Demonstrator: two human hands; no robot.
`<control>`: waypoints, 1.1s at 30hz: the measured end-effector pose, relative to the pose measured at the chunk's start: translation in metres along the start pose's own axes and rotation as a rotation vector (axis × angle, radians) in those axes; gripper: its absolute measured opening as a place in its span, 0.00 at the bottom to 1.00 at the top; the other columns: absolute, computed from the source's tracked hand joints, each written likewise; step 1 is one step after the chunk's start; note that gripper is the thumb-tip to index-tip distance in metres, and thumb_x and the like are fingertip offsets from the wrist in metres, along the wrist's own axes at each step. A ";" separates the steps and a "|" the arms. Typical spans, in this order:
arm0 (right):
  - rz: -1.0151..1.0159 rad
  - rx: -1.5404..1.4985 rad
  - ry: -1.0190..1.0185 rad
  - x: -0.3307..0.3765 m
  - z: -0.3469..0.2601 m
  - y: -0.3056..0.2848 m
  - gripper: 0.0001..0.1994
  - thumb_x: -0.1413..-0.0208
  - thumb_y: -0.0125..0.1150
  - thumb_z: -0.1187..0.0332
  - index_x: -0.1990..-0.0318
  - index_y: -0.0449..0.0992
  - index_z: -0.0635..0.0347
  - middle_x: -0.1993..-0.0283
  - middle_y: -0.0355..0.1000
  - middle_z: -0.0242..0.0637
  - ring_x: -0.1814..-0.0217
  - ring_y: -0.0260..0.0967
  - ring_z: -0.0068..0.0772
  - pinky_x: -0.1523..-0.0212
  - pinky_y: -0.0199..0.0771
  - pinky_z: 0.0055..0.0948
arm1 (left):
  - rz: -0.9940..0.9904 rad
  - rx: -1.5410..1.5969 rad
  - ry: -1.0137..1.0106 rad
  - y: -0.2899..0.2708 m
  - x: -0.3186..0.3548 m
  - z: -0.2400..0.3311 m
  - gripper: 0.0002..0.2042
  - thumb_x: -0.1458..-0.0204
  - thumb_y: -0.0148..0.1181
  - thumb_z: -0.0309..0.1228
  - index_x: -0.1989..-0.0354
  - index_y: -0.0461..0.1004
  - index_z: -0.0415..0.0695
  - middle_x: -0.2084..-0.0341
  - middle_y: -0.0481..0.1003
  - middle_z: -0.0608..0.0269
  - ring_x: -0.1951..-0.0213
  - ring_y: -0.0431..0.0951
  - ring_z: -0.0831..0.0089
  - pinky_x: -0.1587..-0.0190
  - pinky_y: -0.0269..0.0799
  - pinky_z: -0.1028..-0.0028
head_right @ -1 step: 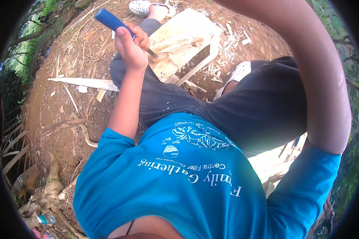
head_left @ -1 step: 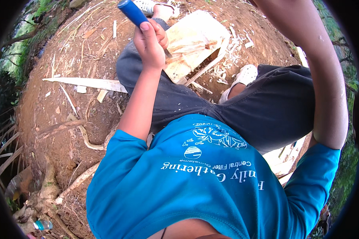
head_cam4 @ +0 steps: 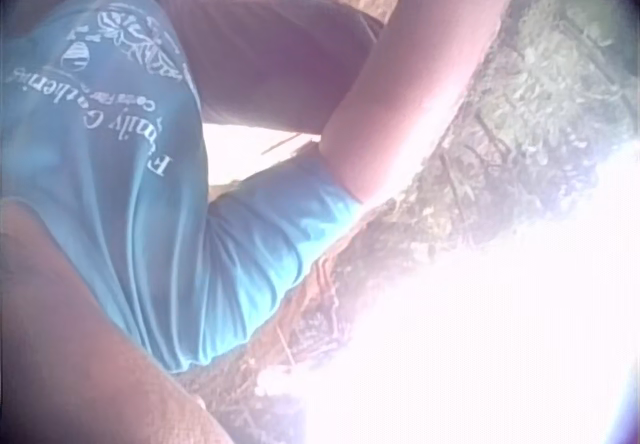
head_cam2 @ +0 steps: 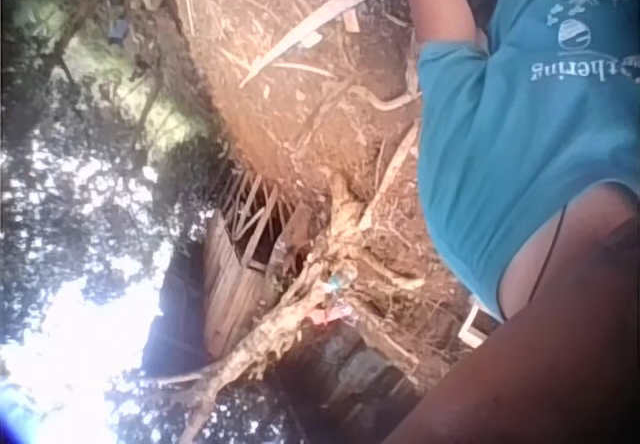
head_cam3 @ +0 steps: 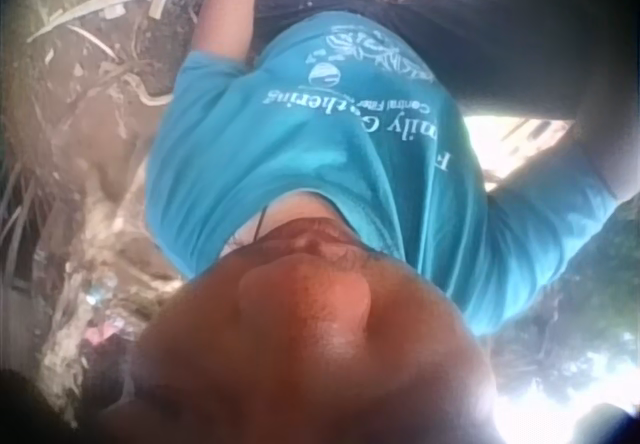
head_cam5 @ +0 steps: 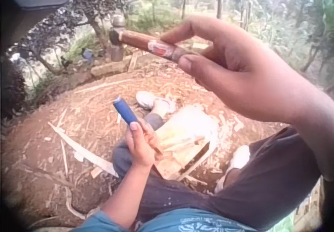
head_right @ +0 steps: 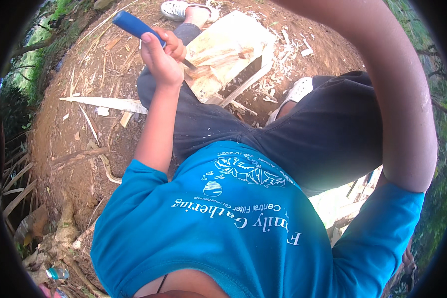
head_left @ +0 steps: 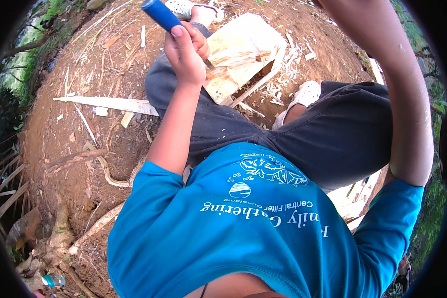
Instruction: The person carves a piece of wood using a small knife and then uses a chisel and hammer to create a rectangular hole.
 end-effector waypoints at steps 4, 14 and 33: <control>0.066 0.079 -0.065 -0.004 0.012 0.012 0.15 0.28 0.54 0.67 0.38 0.70 0.61 0.81 0.61 0.21 0.82 0.50 0.12 0.78 0.46 0.22 | -0.017 -0.017 0.061 -0.001 -0.010 -0.001 0.26 0.34 0.49 0.61 0.62 0.63 0.47 0.84 0.55 0.74 0.85 0.50 0.85 0.81 0.44 0.78; -0.023 -0.058 -0.098 0.001 0.006 0.003 0.15 0.28 0.53 0.69 0.38 0.70 0.60 0.79 0.63 0.22 0.81 0.52 0.13 0.79 0.53 0.22 | -0.075 -0.093 0.013 0.002 -0.001 -0.020 0.25 0.33 0.50 0.59 0.62 0.62 0.47 0.83 0.57 0.74 0.84 0.52 0.86 0.81 0.45 0.79; -0.034 0.061 0.079 0.013 0.016 -0.018 0.15 0.28 0.52 0.67 0.38 0.72 0.59 0.84 0.57 0.22 0.84 0.48 0.15 0.80 0.48 0.26 | -0.143 -0.022 0.055 0.042 -0.012 -0.022 0.26 0.35 0.51 0.61 0.63 0.63 0.47 0.83 0.56 0.74 0.84 0.52 0.85 0.81 0.46 0.79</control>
Point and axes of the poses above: each hand's wrist, its own x-axis away from the middle knuckle, its own y-axis out of the palm, z = x × y, the point moved 2 cm from there along -x, towards the middle knuckle
